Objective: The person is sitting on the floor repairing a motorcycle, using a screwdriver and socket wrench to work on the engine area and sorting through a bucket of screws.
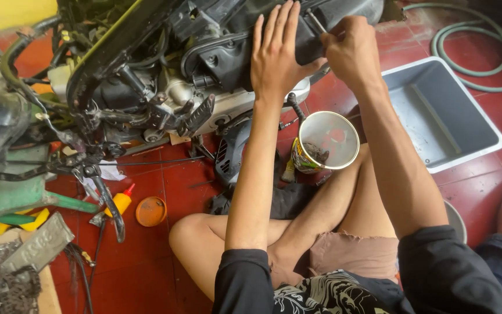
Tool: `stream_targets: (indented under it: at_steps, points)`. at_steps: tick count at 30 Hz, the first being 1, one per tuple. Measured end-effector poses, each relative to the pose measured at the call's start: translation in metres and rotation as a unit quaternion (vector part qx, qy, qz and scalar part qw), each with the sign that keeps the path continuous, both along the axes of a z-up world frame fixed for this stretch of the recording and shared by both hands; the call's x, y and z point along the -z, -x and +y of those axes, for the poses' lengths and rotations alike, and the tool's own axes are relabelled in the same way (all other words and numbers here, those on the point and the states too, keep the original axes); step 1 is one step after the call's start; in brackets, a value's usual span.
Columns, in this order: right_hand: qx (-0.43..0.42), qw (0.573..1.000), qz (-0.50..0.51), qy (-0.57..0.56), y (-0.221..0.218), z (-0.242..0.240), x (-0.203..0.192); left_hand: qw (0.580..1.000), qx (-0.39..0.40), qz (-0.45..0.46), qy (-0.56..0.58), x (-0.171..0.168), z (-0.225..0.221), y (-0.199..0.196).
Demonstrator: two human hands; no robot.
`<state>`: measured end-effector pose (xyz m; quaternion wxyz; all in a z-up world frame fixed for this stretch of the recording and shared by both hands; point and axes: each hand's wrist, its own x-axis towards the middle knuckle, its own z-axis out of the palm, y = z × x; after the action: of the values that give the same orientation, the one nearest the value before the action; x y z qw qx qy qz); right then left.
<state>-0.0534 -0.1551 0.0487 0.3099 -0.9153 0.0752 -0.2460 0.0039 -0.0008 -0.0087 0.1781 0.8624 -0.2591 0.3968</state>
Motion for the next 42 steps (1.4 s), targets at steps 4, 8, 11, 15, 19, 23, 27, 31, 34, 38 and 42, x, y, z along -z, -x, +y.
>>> stream_targets:
  at_steps: [4, 8, 11, 15, 19, 23, 27, 31, 34, 38, 42]
  points:
    - [-0.015, 0.998, -0.05, 0.034, -0.001, 0.019, 0.001, 0.999, 0.0, -0.008, 0.033, -0.007, 0.0, 0.005]
    - [0.009, 0.995, -0.065, 0.071, 0.025, 0.051, -0.014, 0.999, -0.024, -0.006, 0.039, -0.011, -0.003, 0.013]
    - [0.085, 0.977, -0.103, 0.168, 0.003, 0.034, 0.012, 0.999, -0.021, -0.009, 0.032, -0.007, -0.003, 0.011]
    - [0.068, 0.98, -0.081, 0.17, 0.011, 0.039, 0.003, 1.0, -0.02, 0.023, 0.006, -0.003, -0.003, 0.004]
    - [0.027, 0.984, -0.073, 0.162, 0.007, 0.033, 0.008, 1.0, -0.022, 0.007, 0.017, 0.0, -0.003, 0.003]
    - [-0.03, 0.983, -0.122, 0.133, 0.004, 0.021, 0.004, 1.0, -0.013, -0.005, 0.02, -0.001, 0.0, 0.0]
    - [-0.034, 0.983, -0.111, 0.141, 0.019, 0.039, -0.009, 0.999, -0.034, -0.024, 0.02, -0.006, 0.001, 0.007]
    - [-0.042, 0.993, -0.061, 0.09, 0.029, 0.037, -0.003, 0.999, -0.048, -0.004, -0.019, -0.008, 0.003, 0.006]
    - [-0.005, 0.985, -0.123, 0.12, 0.034, 0.033, 0.004, 0.999, -0.044, -0.011, -0.017, -0.004, 0.001, 0.007]
    - [-0.016, 0.958, -0.276, 0.076, 0.037, 0.033, 0.008, 0.999, 0.019, -0.015, 0.045, -0.004, -0.003, 0.003]
    - [-0.014, 0.972, -0.233, 0.027, 0.041, 0.031, 0.009, 0.987, 0.091, -0.111, 0.067, -0.005, -0.014, 0.002]
